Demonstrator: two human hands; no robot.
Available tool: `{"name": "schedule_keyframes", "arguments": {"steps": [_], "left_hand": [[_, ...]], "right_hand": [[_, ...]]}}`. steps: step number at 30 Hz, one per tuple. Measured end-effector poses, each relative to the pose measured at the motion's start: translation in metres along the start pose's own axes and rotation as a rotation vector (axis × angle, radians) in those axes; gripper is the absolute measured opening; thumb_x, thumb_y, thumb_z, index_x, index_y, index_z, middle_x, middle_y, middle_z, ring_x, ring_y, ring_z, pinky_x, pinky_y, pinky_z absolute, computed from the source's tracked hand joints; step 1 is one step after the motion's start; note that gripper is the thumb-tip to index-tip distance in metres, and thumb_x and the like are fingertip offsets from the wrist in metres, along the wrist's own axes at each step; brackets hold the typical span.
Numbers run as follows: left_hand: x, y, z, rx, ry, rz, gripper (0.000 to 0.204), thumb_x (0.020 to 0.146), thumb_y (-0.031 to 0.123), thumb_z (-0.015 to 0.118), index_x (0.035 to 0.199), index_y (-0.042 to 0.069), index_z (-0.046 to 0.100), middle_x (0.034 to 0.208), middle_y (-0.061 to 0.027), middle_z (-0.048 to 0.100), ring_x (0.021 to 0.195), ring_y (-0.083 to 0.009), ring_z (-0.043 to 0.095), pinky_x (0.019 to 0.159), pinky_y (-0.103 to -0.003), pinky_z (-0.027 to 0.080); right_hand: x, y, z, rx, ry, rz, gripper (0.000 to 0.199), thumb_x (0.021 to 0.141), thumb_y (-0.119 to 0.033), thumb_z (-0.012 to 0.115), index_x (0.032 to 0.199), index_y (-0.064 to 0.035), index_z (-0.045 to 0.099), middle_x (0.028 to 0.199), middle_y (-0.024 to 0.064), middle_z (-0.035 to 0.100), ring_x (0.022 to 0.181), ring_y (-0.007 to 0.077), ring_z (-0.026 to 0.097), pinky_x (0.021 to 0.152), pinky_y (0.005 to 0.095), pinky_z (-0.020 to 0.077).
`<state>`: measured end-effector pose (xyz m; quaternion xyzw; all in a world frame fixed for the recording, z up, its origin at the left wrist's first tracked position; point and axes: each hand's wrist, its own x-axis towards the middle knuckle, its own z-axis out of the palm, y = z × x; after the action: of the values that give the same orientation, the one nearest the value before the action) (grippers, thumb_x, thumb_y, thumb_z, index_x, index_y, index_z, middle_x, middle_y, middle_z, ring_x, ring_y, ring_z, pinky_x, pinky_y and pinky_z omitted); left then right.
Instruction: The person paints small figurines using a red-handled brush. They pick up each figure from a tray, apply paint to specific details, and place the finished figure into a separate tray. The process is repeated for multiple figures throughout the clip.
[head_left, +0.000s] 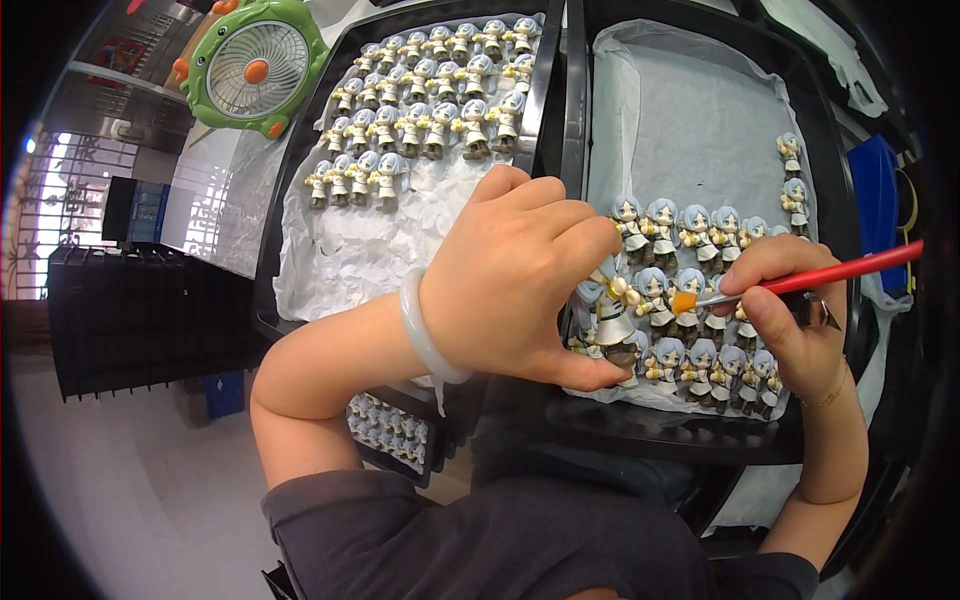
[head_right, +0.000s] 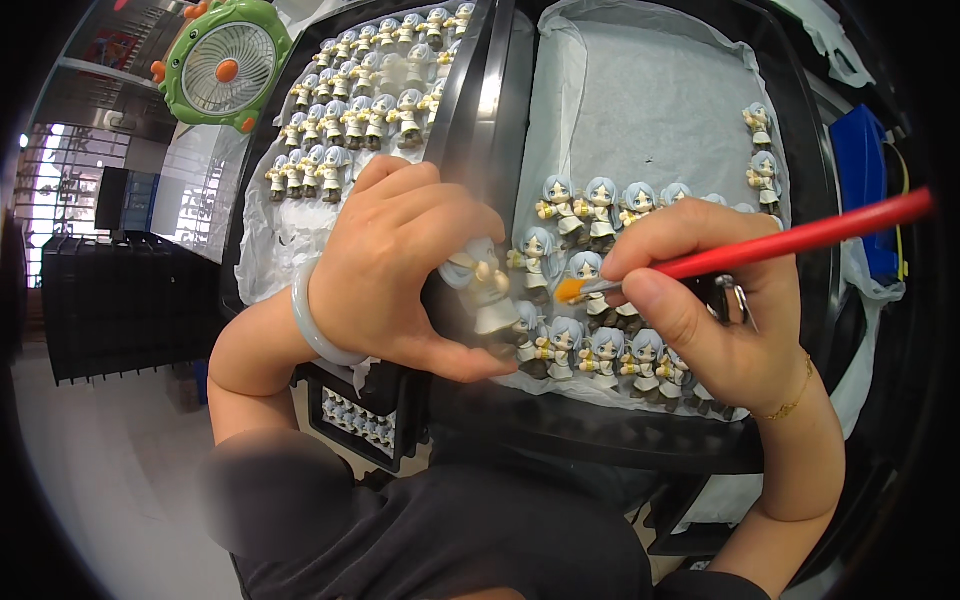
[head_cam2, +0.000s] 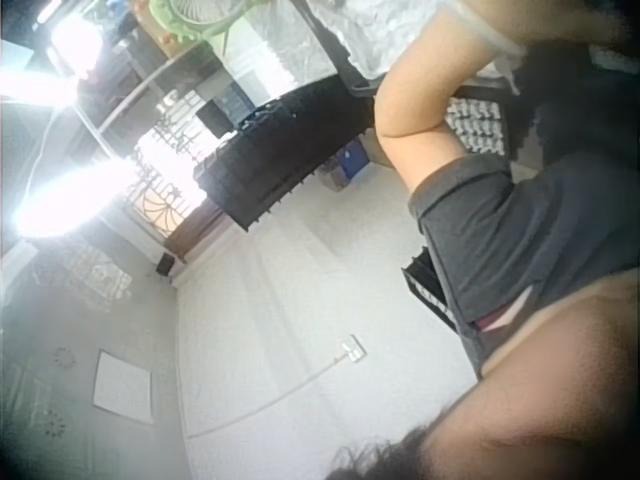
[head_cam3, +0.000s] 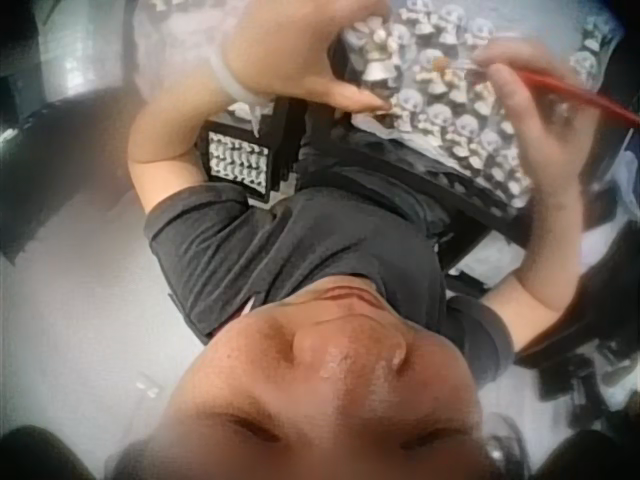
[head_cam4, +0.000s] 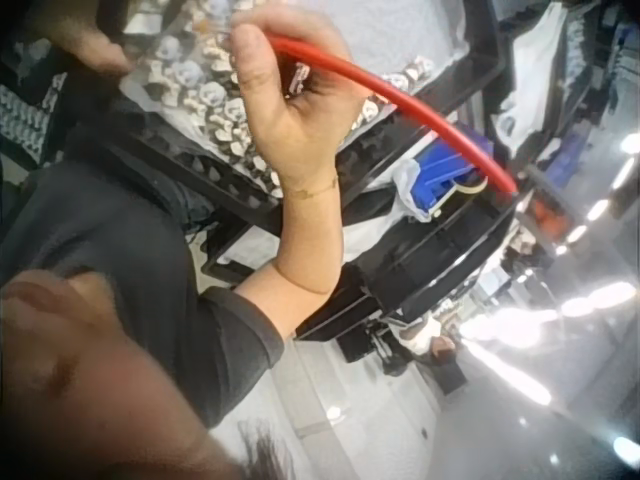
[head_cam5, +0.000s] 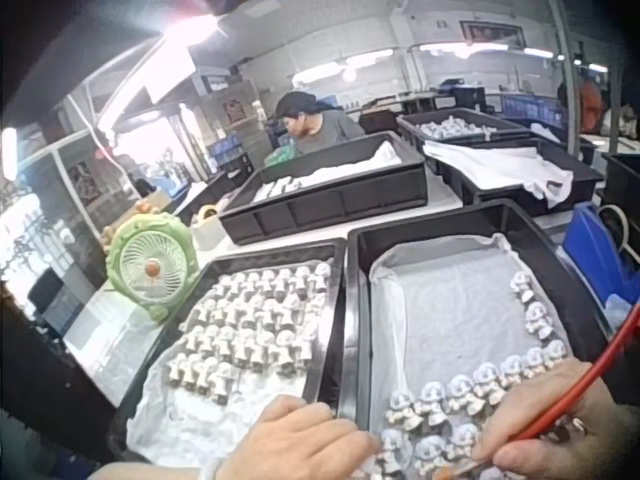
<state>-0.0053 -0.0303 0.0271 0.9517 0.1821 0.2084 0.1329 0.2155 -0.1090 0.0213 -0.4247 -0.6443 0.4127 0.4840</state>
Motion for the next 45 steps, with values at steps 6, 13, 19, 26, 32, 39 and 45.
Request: {"name": "schedule_keyframes", "arguments": {"steps": [6,13,19,26,32,39,45], "left_hand": [[-0.002,0.001,0.004,0.051,-0.014,-0.007,0.057,0.041,0.043,0.076,0.079,0.007,0.055,0.068,-0.0018,0.053,0.060,-0.0190,0.047,0.059,-0.030,0.031],[-0.002,0.012,0.007,0.174,-0.049,-0.067,0.054,0.039,0.043,0.076,0.073,0.008,0.053,0.062,-0.0002,0.049,0.057,-0.0181,0.044,0.057,-0.031,0.028],[-0.002,0.017,0.009,0.227,-0.085,-0.093,0.053,0.037,0.042,0.075,0.070,0.008,0.052,0.061,-0.0003,0.049,0.058,-0.0178,0.044,0.059,-0.031,0.028],[-0.003,0.016,0.007,0.213,-0.076,-0.099,0.053,0.041,0.040,0.076,0.077,0.007,0.054,0.068,-0.0017,0.052,0.061,-0.0179,0.046,0.061,-0.031,0.029],[0.009,-0.038,-0.039,-0.202,0.178,-0.182,0.052,0.057,0.023,0.073,0.101,0.005,0.052,0.088,-0.0048,0.058,0.084,-0.0164,0.054,0.075,-0.028,0.041],[-0.032,-0.102,-0.058,-0.104,-0.132,-0.470,0.063,0.058,0.010,0.066,0.115,0.005,0.041,0.110,-0.0067,0.049,0.110,-0.0189,0.043,0.097,-0.033,0.029],[-0.082,-0.119,-0.037,0.043,-0.180,-0.453,0.064,0.055,0.007,0.069,0.115,0.007,0.046,0.113,-0.0071,0.048,0.110,-0.0234,0.040,0.098,-0.035,0.028]], "right_hand": [[0.003,-0.004,0.004,-0.174,-0.163,-0.235,0.010,0.071,-0.006,0.062,0.080,-0.0016,0.062,0.072,0.0090,0.063,0.058,0.0169,0.058,0.053,0.0250,0.0439],[0.001,-0.002,0.006,-0.122,-0.190,-0.126,0.008,0.073,-0.013,0.063,0.078,-0.0064,0.063,0.067,0.0073,0.060,0.055,0.0217,0.056,0.051,0.0277,0.0432],[0.001,-0.001,0.015,-0.235,-0.318,-0.148,0.009,0.075,-0.015,0.062,0.079,-0.0062,0.061,0.068,0.0052,0.060,0.057,0.0201,0.055,0.053,0.0302,0.0419],[0.001,0.005,0.017,-0.175,-0.312,-0.066,0.009,0.077,-0.012,0.059,0.075,-0.0031,0.058,0.067,0.0065,0.058,0.056,0.0155,0.054,0.050,0.0236,0.0386],[0.003,0.007,-0.010,-0.038,0.106,0.204,0.022,0.086,-0.019,0.049,0.073,-0.0015,0.055,0.068,0.0013,0.053,0.054,0.0052,0.046,0.051,0.0180,0.0353],[0.006,0.012,-0.005,-0.025,0.048,0.188,0.023,0.086,-0.019,0.049,0.072,-0.0015,0.055,0.063,-0.0002,0.052,0.052,0.0038,0.045,0.048,0.0178,0.0339],[0.007,0.010,0.001,0.029,0.003,0.217,0.022,0.083,-0.017,0.050,0.070,-0.0008,0.055,0.060,0.0009,0.053,0.051,0.0048,0.046,0.047,0.0192,0.0356]]}}
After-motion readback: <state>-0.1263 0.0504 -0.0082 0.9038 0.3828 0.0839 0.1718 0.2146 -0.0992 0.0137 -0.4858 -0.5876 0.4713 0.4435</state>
